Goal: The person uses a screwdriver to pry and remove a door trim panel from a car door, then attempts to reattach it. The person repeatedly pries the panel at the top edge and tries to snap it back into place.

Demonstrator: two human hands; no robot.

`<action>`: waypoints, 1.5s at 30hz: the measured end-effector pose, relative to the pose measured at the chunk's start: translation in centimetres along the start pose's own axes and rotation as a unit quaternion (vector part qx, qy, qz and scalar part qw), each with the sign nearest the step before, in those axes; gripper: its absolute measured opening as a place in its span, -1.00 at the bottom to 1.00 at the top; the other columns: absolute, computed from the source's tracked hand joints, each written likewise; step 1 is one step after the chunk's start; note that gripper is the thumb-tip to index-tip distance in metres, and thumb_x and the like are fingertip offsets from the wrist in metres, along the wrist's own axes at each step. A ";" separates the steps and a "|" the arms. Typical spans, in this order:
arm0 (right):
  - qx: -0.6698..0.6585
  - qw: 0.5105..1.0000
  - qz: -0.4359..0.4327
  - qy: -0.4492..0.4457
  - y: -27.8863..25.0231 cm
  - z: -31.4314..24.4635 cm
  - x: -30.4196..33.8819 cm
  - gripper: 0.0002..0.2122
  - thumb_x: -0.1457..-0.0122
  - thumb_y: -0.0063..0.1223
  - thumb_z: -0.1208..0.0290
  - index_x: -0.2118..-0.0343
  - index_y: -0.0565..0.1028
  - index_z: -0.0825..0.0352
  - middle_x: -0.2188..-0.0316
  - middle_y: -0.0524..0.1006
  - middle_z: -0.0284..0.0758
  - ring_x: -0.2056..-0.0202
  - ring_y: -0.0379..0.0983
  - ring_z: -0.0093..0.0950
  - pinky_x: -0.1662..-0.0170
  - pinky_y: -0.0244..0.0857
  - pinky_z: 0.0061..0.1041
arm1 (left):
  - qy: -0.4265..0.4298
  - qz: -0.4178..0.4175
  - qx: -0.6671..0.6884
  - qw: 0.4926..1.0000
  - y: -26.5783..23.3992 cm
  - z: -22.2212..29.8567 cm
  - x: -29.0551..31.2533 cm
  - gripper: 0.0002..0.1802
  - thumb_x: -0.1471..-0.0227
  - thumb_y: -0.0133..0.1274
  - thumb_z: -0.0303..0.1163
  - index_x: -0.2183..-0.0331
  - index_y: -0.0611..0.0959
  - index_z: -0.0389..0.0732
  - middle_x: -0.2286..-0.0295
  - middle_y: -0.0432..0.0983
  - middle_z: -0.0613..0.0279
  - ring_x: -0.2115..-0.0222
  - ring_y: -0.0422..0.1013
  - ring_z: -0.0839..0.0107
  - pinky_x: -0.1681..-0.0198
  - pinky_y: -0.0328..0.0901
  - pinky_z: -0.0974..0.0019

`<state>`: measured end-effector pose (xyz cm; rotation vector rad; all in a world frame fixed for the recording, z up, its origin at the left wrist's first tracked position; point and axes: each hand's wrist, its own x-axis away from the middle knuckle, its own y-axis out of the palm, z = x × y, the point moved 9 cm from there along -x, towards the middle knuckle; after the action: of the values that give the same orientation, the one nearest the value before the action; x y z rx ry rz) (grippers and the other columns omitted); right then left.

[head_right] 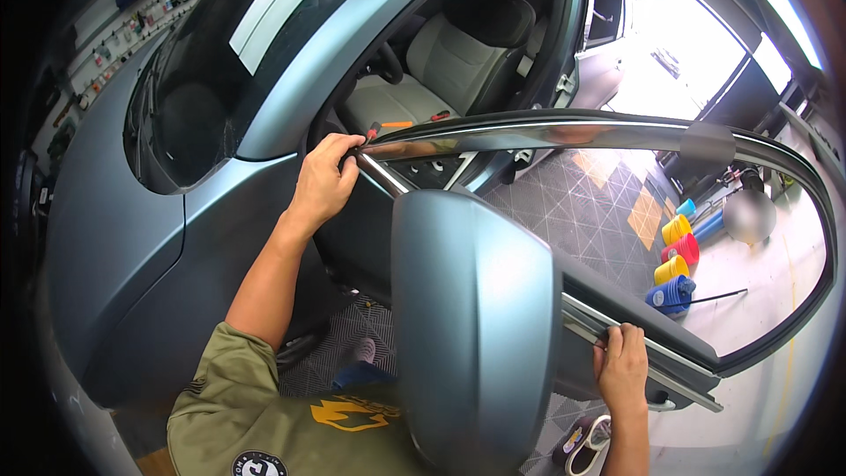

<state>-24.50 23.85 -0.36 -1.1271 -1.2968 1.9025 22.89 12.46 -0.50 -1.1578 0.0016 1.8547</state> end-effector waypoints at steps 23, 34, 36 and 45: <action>0.034 0.996 -0.055 0.055 -0.8 4.9 -5.6 -0.59 0.13 0.38 0.13 0.54 0.34 0.29 0.63 0.40 -0.30 0.56 0.39 -0.23 0.46 0.23 -0.26 | 0.038 0.118 -0.061 0.990 0.5 0.8 0.2 -0.79 0.06 -0.06 -0.67 0.33 0.61 -0.34 0.45 0.45 0.04 0.37 0.38 0.07 0.26 0.30 0.11; 0.055 0.997 -0.011 0.051 1.0 4.4 -1.9 -0.56 0.16 0.39 0.14 0.51 0.32 0.30 0.60 0.37 -0.25 0.52 0.38 -0.15 0.45 0.23 -0.21 | 0.060 0.123 -0.073 0.988 0.8 0.7 0.4 -0.78 0.09 -0.05 -0.66 0.32 0.60 -0.35 0.45 0.45 0.02 0.37 0.38 0.06 0.26 0.31 0.10; 0.063 0.997 -0.001 0.038 1.0 4.4 -2.3 -0.58 0.17 0.40 0.18 0.51 0.32 0.30 0.59 0.38 -0.26 0.51 0.38 -0.17 0.44 0.23 -0.21 | 0.065 0.127 -0.067 0.988 0.6 0.9 0.3 -0.77 0.10 -0.04 -0.67 0.32 0.60 -0.35 0.44 0.45 0.02 0.37 0.38 0.05 0.26 0.31 0.10; 0.030 0.998 -0.023 0.043 1.9 4.1 -2.0 -0.60 0.16 0.41 0.24 0.50 0.32 0.29 0.60 0.39 -0.27 0.52 0.39 -0.18 0.44 0.24 -0.23 | 0.033 0.144 -0.054 0.987 0.4 0.2 1.5 -0.73 0.05 -0.07 -0.67 0.25 0.61 -0.34 0.37 0.50 0.03 0.30 0.42 0.08 0.19 0.34 0.15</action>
<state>-27.08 19.64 -0.78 -1.1278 -1.2012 1.8270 22.23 13.33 -1.60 -1.3516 0.1127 2.0892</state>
